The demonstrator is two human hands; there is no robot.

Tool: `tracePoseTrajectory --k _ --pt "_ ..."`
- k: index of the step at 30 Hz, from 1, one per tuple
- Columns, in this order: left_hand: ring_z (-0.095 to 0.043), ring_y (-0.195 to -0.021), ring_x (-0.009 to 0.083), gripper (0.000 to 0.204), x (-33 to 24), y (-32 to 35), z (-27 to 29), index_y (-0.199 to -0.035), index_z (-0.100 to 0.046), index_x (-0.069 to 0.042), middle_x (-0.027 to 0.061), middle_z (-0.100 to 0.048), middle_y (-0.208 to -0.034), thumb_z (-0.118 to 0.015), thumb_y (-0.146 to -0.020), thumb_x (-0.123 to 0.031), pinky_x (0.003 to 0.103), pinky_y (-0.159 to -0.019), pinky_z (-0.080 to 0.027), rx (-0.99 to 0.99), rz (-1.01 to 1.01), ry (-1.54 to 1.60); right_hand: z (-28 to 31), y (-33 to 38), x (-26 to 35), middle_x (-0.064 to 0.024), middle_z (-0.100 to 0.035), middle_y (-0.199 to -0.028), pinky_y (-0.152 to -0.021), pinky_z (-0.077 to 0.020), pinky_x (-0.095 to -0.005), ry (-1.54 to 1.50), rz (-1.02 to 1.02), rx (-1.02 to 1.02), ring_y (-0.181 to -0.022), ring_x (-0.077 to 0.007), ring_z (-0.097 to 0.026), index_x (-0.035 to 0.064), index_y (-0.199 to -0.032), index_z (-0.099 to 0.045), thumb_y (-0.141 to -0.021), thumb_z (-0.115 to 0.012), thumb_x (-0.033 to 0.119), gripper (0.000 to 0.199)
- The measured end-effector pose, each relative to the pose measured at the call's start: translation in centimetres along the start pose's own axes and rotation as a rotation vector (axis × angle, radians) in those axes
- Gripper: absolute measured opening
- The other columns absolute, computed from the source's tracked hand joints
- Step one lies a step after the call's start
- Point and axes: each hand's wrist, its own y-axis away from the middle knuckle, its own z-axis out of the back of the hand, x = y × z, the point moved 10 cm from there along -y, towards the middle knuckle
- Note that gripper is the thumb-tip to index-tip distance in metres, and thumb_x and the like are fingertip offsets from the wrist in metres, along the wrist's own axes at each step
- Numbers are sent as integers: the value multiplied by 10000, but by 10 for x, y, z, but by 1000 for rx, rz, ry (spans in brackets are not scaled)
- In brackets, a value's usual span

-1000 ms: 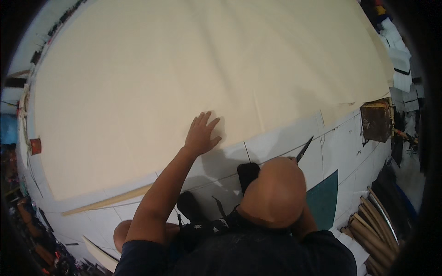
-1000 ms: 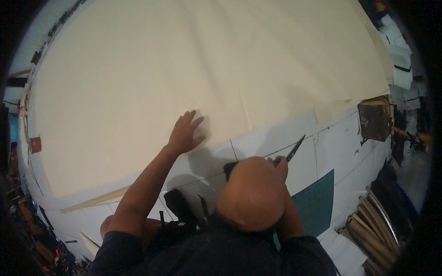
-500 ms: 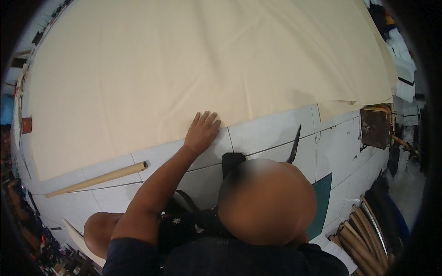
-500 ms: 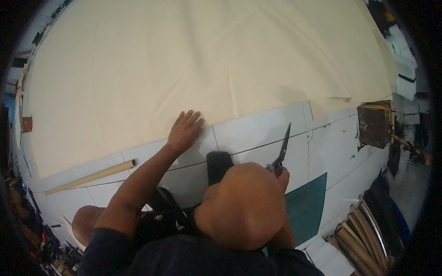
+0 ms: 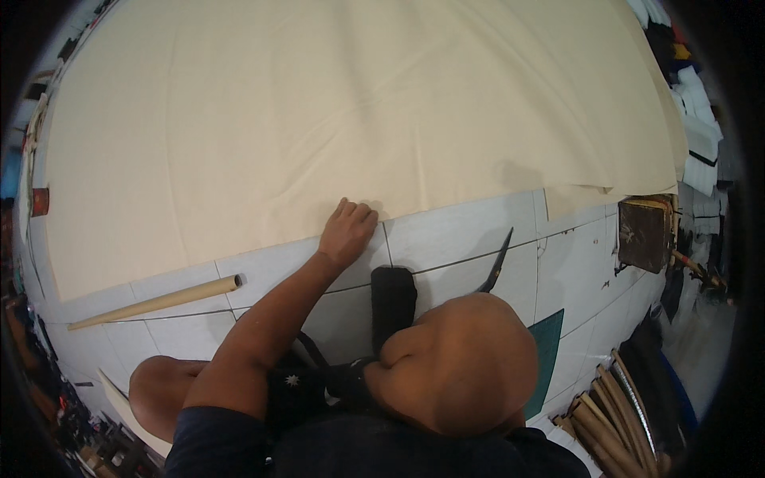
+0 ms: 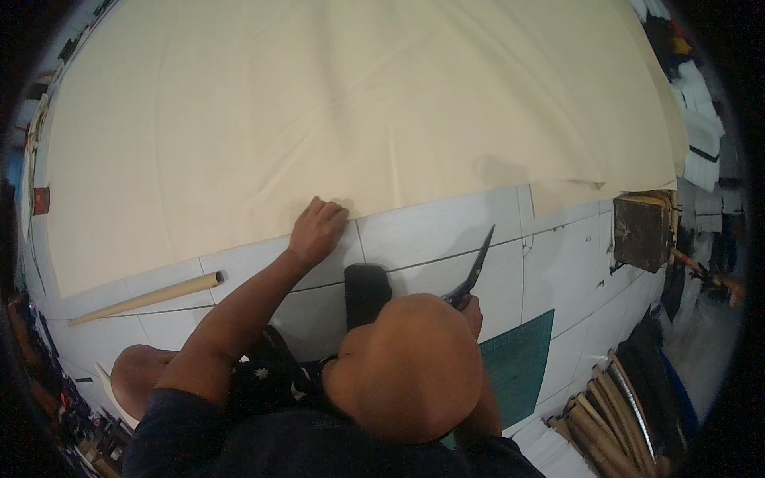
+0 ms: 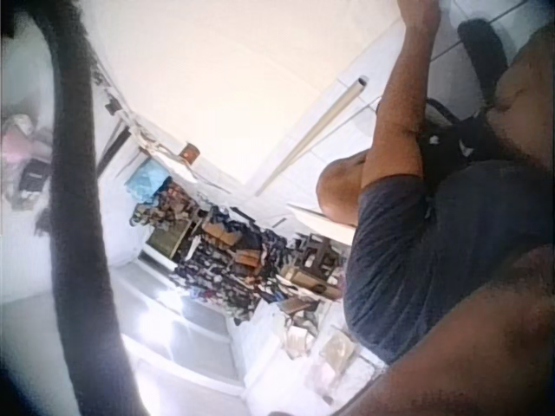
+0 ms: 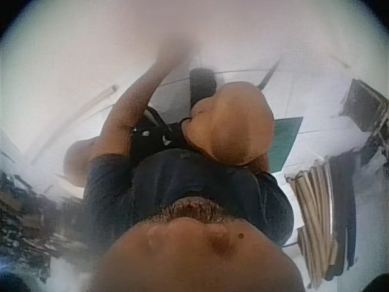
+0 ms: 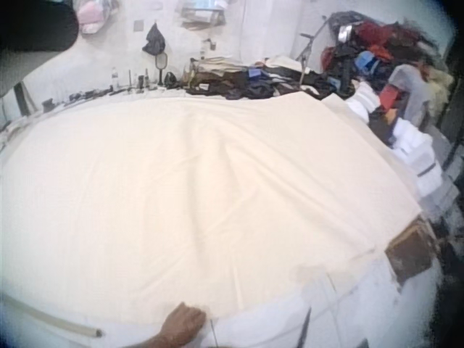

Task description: The person unfolds a large piece of off-white fabric on the floor, smooths it out, and uses a wooden dowel to measure and mark a straight line. They then use scissors to cut the fabric along the marked line, separating it into two pieces.

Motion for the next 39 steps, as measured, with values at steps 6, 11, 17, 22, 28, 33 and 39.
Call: tracePoseTrajectory --k 6,11,17,22,28,33,39 --pt "-552 -861 289 143 3 0 -3 -912 -658 -75 66 -580 -873 -654 -771 -92 402 -806 -510 35 54 -26 -7 6 57 -72 -610 -1024 -811 -466 -285 92 38 138 -908 -151 -581 61 -1255 -463 -854 -671 314 518" --pt "-548 -880 288 127 7 -3 -7 -912 -659 -88 63 -581 -888 -664 -786 -104 402 -772 -521 75 121 25 -6 12 103 -68 -616 -1059 -837 -462 -281 167 67 228 -937 -148 -583 73 -1293 -456 -866 -649 336 537" --pt "-552 -974 321 178 5 -6 -4 -947 -647 -76 91 -582 -951 -687 -789 -146 418 -858 -511 98 175 47 -8 1 134 -65 -622 -1102 -868 -458 -275 200 66 265 -972 -144 -586 87 -1338 -447 -880 -621 363 562" --pt "-551 -1008 378 221 3 -7 8 -972 -625 -59 117 -576 -989 -696 -788 -158 498 -987 -440 4 192 124 -15 -27 151 -62 -628 -1137 -893 -454 -270 255 -29 261 -1002 -141 -589 99 -1376 -440 -892 -599 385 584" --pt "-564 -961 395 179 8 -4 -2 -950 -617 -53 135 -583 -947 -687 -793 -104 522 -1000 -417 2 219 156 -2 33 219 -52 -640 -1098 -909 -449 -280 761 172 204 -1000 -145 -592 93 -1304 -501 -867 -611 363 526" --pt "-576 -851 319 87 0 -11 4 -867 -618 -65 105 -565 -849 -659 -795 -91 548 -991 -417 -73 182 144 -6 22 196 -64 -627 -999 -865 -455 -306 602 182 282 -933 -170 -589 90 -1193 -531 -884 -612 370 425" --pt "-591 -821 292 79 5 -7 5 -838 -630 -78 85 -578 -821 -674 -773 -71 544 -972 -443 -118 188 152 -12 1 120 -78 -612 -879 -812 -461 -337 148 101 253 -853 -201 -587 86 -1061 -567 -904 -613 378 335"
